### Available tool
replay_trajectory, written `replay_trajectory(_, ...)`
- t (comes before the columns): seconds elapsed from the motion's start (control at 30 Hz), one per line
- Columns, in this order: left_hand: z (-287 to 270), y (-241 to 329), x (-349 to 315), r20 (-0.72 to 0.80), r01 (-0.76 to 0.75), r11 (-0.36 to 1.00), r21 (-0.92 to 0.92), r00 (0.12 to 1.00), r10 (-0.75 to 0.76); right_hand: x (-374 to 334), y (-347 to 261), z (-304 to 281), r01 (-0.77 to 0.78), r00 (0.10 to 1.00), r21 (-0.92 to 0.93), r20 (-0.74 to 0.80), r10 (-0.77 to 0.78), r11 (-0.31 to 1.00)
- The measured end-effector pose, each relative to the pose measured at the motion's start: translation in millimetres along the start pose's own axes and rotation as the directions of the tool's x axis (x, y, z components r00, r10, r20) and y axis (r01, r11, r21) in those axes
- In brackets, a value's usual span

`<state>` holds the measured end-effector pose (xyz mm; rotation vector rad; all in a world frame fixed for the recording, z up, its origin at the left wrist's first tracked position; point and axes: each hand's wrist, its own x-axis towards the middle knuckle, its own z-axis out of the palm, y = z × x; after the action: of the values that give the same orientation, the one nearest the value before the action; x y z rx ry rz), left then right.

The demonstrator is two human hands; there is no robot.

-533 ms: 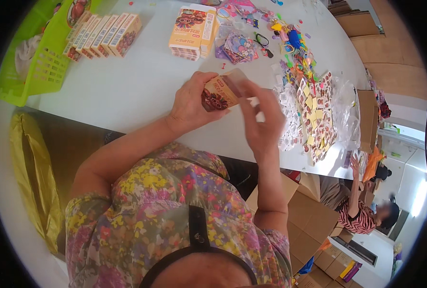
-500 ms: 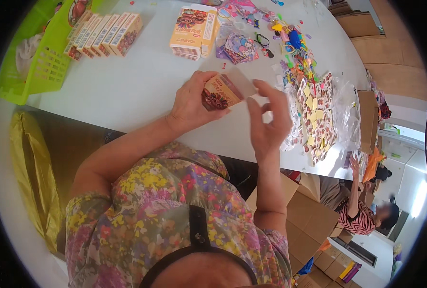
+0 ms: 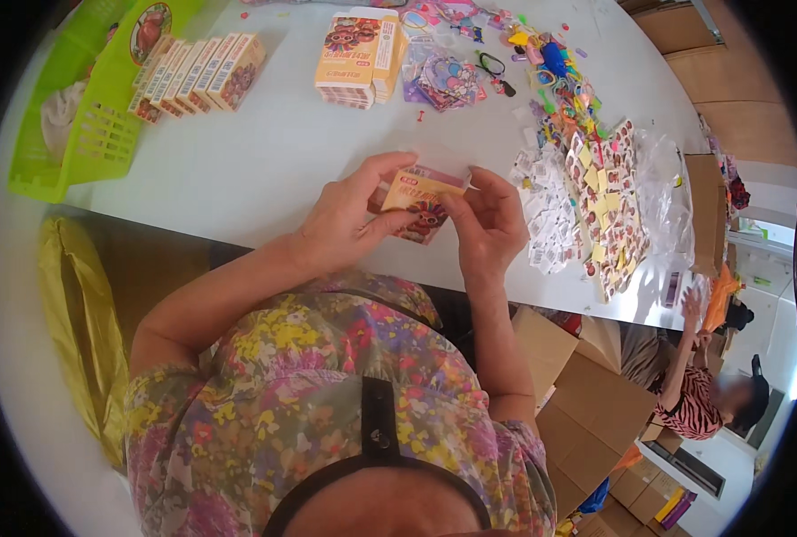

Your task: Packaging small items like stickers and toys into small cardboard boxes at a production workstation.

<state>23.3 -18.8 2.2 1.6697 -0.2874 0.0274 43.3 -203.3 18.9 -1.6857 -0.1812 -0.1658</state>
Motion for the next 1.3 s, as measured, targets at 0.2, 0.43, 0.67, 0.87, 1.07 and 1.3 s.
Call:
replay_trajectory(0.2,-10,-13,-23,0.164,0.113,0.991,-0.072,0.981,-0.100,-20,16,-2,-0.106,0.980,0.114,0.177,0.085,0.988)
replay_trajectory(0.43,-20,-19,-25,0.179,0.051,0.986,0.157,0.981,-0.079,-26,21,4,-0.037,0.987,0.011,0.160,0.035,0.999)
replay_trajectory(0.67,-13,-15,-20,0.000,0.077,0.992,-0.104,0.997,-0.078,-5,12,-13,-0.250,0.903,0.002,0.362,0.233,0.968)
replay_trajectory(0.87,-17,-4,-2,0.066,0.345,0.902,-0.262,0.938,-0.340,20,-2,-17,-0.388,0.771,-0.163,0.481,0.417,0.907)
replay_trajectory(1.07,-24,-5,-10,0.087,0.262,0.939,-0.221,0.965,-0.249,16,-10,-16,-0.340,0.754,-0.259,0.500,0.426,0.904)
replay_trajectory(1.3,-23,-6,-34,0.215,0.204,0.973,-0.110,0.960,-0.177,-36,3,-15,0.110,0.889,-0.254,0.457,0.019,0.961)
